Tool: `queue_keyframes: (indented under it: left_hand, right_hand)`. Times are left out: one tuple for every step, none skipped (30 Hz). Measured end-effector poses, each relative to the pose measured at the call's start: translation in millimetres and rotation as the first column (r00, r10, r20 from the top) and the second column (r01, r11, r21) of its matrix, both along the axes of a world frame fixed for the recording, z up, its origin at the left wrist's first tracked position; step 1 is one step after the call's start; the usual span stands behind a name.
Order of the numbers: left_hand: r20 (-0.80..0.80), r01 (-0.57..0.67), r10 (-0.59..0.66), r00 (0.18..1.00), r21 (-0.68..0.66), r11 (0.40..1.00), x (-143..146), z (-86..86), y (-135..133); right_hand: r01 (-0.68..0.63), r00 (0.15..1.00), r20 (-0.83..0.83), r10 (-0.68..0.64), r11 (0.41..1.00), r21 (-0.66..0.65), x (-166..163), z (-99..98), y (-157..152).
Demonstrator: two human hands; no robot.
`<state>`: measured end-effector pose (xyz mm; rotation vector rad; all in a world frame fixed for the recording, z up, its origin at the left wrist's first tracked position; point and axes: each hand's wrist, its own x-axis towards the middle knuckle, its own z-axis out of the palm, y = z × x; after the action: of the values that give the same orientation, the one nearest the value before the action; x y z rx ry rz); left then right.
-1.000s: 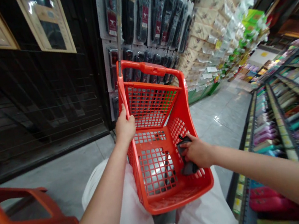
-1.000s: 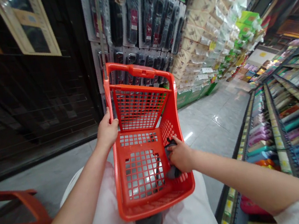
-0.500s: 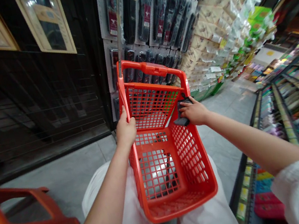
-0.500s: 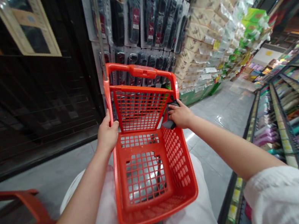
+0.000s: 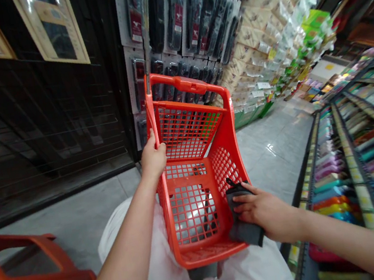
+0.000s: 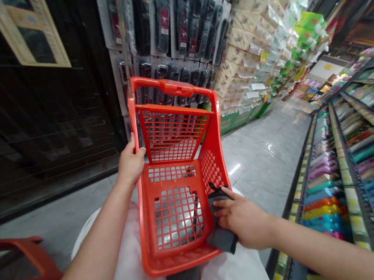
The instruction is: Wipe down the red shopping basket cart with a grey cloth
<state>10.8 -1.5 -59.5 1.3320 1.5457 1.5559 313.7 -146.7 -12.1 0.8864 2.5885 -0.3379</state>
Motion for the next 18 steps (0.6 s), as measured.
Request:
queue_keyframes:
  left_hand:
    - [-0.003,0.002,-0.002,1.0,0.009,1.0,-0.2,-0.4,0.5]
    - [-0.003,0.005,-0.005,1.0,0.019,1.0,-0.3,-0.7,0.7]
    - [-0.002,0.009,-0.009,1.0,0.027,1.0,-0.5,-0.8,0.7]
    - [-0.001,0.009,-0.009,1.0,0.031,0.999,-0.7,-0.7,0.5]
    - [-0.002,0.005,-0.005,1.0,0.03,1.0,-0.9,-0.3,-0.1]
    - [-0.004,-0.002,0.002,1.0,0.024,1.0,-1.0,0.4,-0.9]
    - [-0.008,-0.011,0.012,1.0,0.016,1.0,-1.2,1.1,-1.9]
    - [-0.01,-0.02,0.021,1.0,0.009,1.0,-1.3,1.8,-2.9]
    - [-0.009,-0.026,0.026,1.0,0.005,1.0,-1.4,2.4,-3.7]
    - [-0.004,-0.028,0.028,1.0,0.004,1.0,-1.4,2.8,-4.4]
    - [0.001,-0.029,0.029,1.0,0.003,1.0,-1.5,3.0,-4.8]
    - [0.008,-0.029,0.029,1.0,0.001,1.0,-1.4,2.9,-5.0]
    - [0.015,-0.029,0.029,0.999,0.0,1.0,-1.4,2.7,-5.1]
    - [0.022,-0.028,0.028,0.999,-0.003,1.0,-1.4,2.3,-4.9]
    - [0.029,-0.026,0.026,0.999,-0.006,1.0,-1.3,1.9,-4.8]
    - [0.035,-0.025,0.025,0.999,-0.011,1.0,-1.3,1.4,-4.6]
    - [0.04,-0.026,0.027,0.999,-0.017,1.0,-1.3,1.0,-4.5]
    - [0.042,-0.029,0.03,0.999,-0.024,0.999,-1.4,0.5,-4.5]
  right_hand:
    - [0.008,1.0,-0.002,-0.008,1.0,0.011,-0.1,0.2,1.0]
    - [0.015,1.0,0.001,-0.015,0.999,0.033,-0.6,0.9,4.9]
    - [0.024,1.0,0.008,-0.024,0.997,0.067,-1.4,2.0,11.1]
    - [0.037,0.999,0.018,-0.039,0.993,0.11,-2.6,3.5,19.4]
    - [0.054,0.998,0.028,-0.059,0.986,0.159,-3.9,5.3,29.1]
    - [0.073,0.996,0.037,-0.083,0.975,0.211,-5.4,7.2,40.2]
    - [0.091,0.993,0.045,-0.107,0.961,0.263,-6.9,9.4,52.3]
    - [0.107,0.99,0.053,-0.13,0.944,0.313,-8.3,11.8,65.4]
    - [0.121,0.987,0.06,-0.152,0.925,0.362,-9.7,14.5,79.3]
    - [0.13,0.983,0.067,-0.171,0.903,0.409,-11.1,17.3,93.8]
    - [0.137,0.979,0.072,-0.19,0.879,0.457,-12.4,20.2,108.9]
    - [0.146,0.974,0.076,-0.212,0.85,0.506,-13.8,23.2,124.3]
    - [0.155,0.968,0.078,-0.237,0.817,0.556,-15.4,25.9,139.7]
    - [0.166,0.961,0.08,-0.266,0.78,0.604,-17.2,28.4,154.6]
    - [0.176,0.953,0.079,-0.293,0.745,0.643,-19.4,30.4,168.6]
    - [0.186,0.945,0.076,-0.318,0.714,0.675,-22.1,31.6,181.4]
    - [0.196,0.937,0.075,-0.341,0.691,0.696,-25.3,32.0,192.6]
    - [0.202,0.931,0.075,-0.357,0.675,0.709,-29.0,31.2,201.9]
